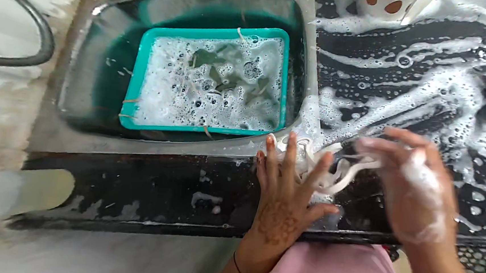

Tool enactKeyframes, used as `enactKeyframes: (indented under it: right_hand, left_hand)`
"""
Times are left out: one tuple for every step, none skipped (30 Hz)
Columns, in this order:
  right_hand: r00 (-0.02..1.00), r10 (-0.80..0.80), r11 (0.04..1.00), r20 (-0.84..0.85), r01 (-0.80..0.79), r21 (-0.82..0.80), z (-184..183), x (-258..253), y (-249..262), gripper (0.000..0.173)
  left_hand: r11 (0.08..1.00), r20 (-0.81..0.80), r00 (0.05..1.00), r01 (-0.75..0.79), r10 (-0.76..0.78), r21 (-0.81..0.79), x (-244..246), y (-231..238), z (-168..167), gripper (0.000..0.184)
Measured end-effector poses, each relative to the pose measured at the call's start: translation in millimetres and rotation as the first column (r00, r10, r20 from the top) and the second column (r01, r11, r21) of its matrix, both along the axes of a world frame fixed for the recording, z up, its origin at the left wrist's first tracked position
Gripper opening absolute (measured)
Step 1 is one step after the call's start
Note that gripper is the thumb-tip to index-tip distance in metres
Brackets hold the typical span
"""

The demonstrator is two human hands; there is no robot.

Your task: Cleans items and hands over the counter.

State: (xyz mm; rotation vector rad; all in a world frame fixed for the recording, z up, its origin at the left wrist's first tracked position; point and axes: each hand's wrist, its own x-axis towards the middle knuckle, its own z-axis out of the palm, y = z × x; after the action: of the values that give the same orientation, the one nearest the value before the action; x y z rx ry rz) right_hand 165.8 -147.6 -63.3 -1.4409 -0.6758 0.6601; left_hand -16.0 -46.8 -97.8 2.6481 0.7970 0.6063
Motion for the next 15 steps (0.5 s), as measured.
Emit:
enactKeyframes:
  right_hand:
    - [0.993, -0.105, 0.994, 0.049, 0.106, -0.019, -2, 15, -7, 0.040]
    - [0.982, -0.175, 0.984, 0.069, 0.177, -0.032, -6, 28, -15, 0.032]
    - [0.975, -0.210, 0.976, 0.070, 0.213, -0.035, -11, 39, -20, 0.028]
    - [0.973, -0.218, 0.975, 0.071, 0.221, -0.035, -18, 47, -25, 0.026]
    - [0.974, -0.211, 0.976, 0.081, 0.214, -0.037, -24, 52, -28, 0.025]
    - [0.974, -0.202, 0.977, 0.107, 0.208, -0.050, -27, 53, -30, 0.026]
    - [0.971, -0.190, 0.976, 0.146, 0.203, -0.078, -28, 52, -31, 0.025]
    - [0.966, -0.178, 0.973, 0.190, 0.201, -0.113, -27, 50, -31, 0.024]
    - [0.959, -0.172, 0.970, 0.224, 0.204, -0.132, -27, 49, -30, 0.022]
    - [0.954, -0.177, 0.969, 0.244, 0.213, -0.129, -27, 47, -27, 0.018]
    - [0.949, -0.184, 0.970, 0.256, 0.217, -0.105, -28, 44, -25, 0.014]
    - [0.947, -0.186, 0.977, 0.260, 0.207, -0.056, -28, 41, -20, 0.012]
    - [0.953, -0.170, 0.985, 0.250, 0.172, 0.012, -27, 37, -13, 0.011]
    - [0.961, -0.128, 0.991, 0.243, 0.115, 0.066, -22, 32, 0, 0.015]
    - [0.967, -0.067, 0.993, 0.246, 0.041, 0.112, -14, 25, 16, 0.023]
  left_hand:
    - [0.999, -0.030, 0.999, 0.027, -0.026, 0.020, 8, 1, 0, 0.064]
    - [0.998, -0.049, 0.997, 0.057, -0.055, 0.035, 16, 2, 1, 0.048]
    - [0.995, -0.052, 0.994, 0.094, -0.092, 0.041, 24, 3, 2, 0.035]
    - [0.989, -0.029, 0.990, 0.137, -0.136, 0.045, 32, 6, 4, 0.024]
    - [0.981, 0.022, 0.982, 0.189, -0.190, 0.052, 38, 10, 5, 0.017]
    - [0.972, 0.076, 0.970, 0.225, -0.230, 0.064, 43, 13, 7, 0.013]
    - [0.968, 0.141, 0.958, 0.245, -0.251, 0.058, 45, 17, 8, 0.011]
    - [0.972, 0.204, 0.951, 0.235, -0.233, 0.012, 44, 21, 11, 0.009]
    - [0.978, 0.262, 0.951, 0.192, -0.165, -0.083, 40, 26, 15, 0.008]
    - [0.972, 0.306, 0.950, 0.130, -0.065, -0.195, 34, 32, 20, 0.009]
    - [0.946, 0.360, 0.932, 0.073, 0.048, -0.317, 28, 39, 24, 0.011]
    - [0.890, 0.421, 0.893, 0.054, 0.160, -0.453, 23, 45, 26, 0.013]
    - [0.806, 0.478, 0.838, 0.080, 0.264, -0.586, 21, 50, 27, 0.018]
    - [0.714, 0.528, 0.769, 0.138, 0.360, -0.687, 23, 52, 29, 0.024]
    - [0.622, 0.548, 0.708, 0.196, 0.446, -0.758, 28, 53, 33, 0.031]
